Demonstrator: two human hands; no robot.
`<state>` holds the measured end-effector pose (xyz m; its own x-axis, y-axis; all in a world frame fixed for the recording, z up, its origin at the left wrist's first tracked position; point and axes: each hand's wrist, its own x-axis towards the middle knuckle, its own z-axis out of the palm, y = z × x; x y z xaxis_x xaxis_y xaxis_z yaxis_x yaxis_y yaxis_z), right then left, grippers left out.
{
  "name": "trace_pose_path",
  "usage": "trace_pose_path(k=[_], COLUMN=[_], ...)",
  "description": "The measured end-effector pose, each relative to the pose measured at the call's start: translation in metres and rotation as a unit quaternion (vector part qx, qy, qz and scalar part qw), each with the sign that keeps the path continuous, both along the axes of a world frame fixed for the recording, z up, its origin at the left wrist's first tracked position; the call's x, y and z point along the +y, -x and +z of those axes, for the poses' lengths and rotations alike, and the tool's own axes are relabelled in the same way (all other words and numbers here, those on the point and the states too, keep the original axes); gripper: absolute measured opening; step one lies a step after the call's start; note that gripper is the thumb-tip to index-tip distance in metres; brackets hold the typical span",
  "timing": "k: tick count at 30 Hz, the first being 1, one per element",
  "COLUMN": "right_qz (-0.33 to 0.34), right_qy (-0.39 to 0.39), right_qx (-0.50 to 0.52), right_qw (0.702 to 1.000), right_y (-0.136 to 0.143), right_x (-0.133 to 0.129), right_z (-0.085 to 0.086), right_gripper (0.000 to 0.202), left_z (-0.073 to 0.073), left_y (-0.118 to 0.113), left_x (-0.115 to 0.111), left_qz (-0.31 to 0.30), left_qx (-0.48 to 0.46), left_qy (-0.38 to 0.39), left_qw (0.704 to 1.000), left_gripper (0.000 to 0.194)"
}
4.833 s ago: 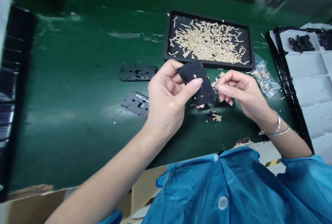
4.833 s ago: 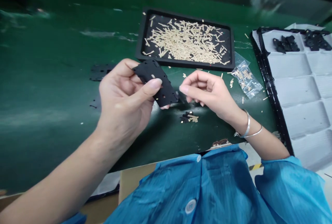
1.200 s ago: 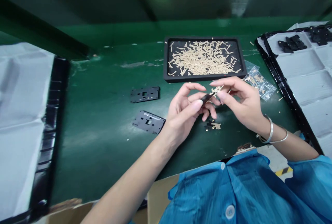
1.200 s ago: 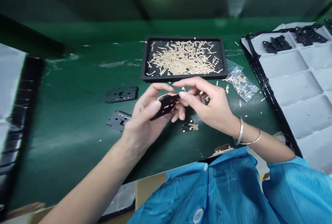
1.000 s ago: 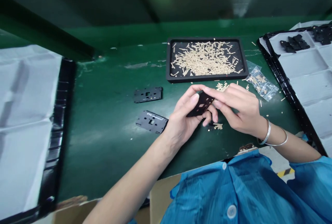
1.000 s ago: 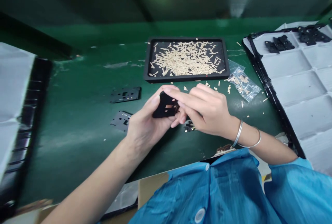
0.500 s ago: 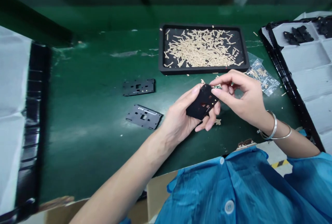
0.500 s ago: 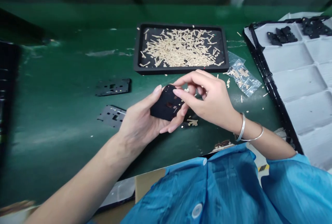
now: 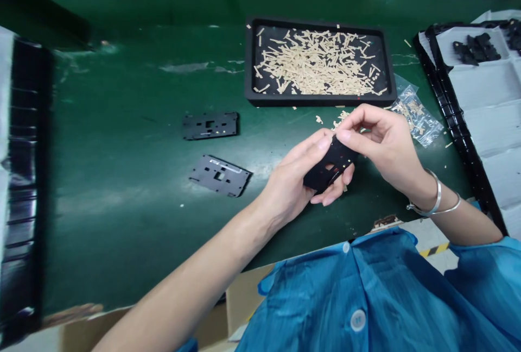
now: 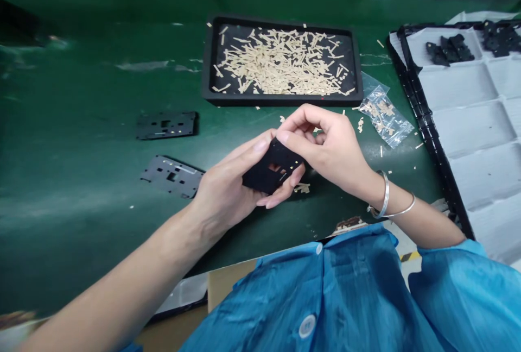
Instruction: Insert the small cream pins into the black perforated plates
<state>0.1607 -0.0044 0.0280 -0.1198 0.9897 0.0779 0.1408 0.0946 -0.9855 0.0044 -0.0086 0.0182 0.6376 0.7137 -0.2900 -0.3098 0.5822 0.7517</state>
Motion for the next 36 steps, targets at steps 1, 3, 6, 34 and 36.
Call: trace_pose_path(k=[1, 3, 6, 34, 36], right_qz=[-0.001, -0.004, -0.007, 0.046, 0.052], right_qy=[0.001, 0.005, 0.004, 0.058, 0.072], right_qx=[-0.002, -0.007, -0.009, 0.042, 0.028], right_qw=[1.000, 1.000, 1.000, 0.996, 0.996], right_y=[0.000, 0.001, 0.000, -0.011, -0.013], right_x=[0.000, 0.000, 0.000, 0.008, 0.009], right_z=[0.000, 0.001, 0.003, -0.004, -0.004], right_gripper=[0.010, 0.010, 0.011, 0.025, 0.029], left_z=[0.000, 0.000, 0.000, -0.005, -0.006], left_y=[0.000, 0.000, 0.001, 0.003, 0.003], left_x=[0.000, 0.000, 0.001, 0.006, 0.007], left_qz=[-0.002, -0.011, -0.020, 0.008, 0.001], left_qx=[-0.002, -0.005, -0.013, 0.067, 0.087], left_qy=[0.001, 0.006, 0.010, -0.107, -0.117], left_qw=[1.000, 1.000, 1.000, 0.992, 0.989], left_gripper=[0.031, 0.031, 0.032, 0.031, 0.030])
